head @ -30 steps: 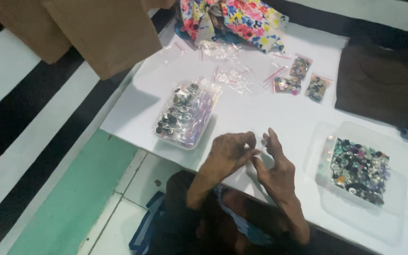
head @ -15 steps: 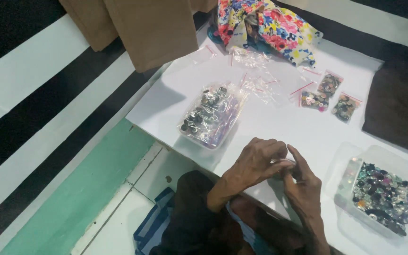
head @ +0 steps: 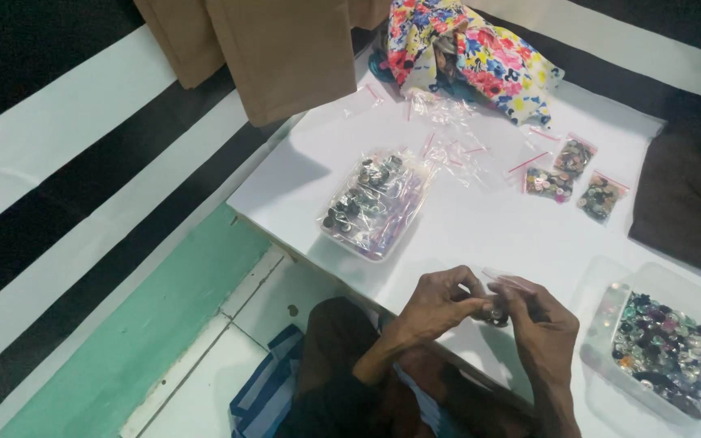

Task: Sorting and picking small black buttons from a container and placing them on a table

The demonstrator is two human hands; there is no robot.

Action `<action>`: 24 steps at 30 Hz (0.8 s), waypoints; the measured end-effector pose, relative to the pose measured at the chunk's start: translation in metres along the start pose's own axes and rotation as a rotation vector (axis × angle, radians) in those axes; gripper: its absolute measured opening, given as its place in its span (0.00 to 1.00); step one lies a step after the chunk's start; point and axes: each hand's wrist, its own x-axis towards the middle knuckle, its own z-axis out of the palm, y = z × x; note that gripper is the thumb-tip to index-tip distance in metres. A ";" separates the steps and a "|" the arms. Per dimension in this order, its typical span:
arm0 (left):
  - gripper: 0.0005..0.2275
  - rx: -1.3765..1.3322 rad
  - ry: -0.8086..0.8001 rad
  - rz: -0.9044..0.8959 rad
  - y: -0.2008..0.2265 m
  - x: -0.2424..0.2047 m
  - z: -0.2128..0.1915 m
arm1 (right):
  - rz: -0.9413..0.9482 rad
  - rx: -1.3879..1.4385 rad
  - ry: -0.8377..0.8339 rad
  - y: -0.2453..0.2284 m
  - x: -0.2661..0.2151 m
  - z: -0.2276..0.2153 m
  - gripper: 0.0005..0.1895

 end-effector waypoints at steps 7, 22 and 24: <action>0.06 -0.091 0.069 -0.028 0.021 -0.017 -0.016 | -0.086 -0.106 0.022 -0.010 -0.002 -0.002 0.06; 0.07 0.373 0.256 0.482 0.083 0.116 -0.190 | -0.376 -0.239 -0.114 -0.037 0.109 0.132 0.21; 0.07 0.550 0.194 0.297 0.085 0.125 -0.199 | -0.580 -0.618 0.092 -0.027 0.112 0.146 0.28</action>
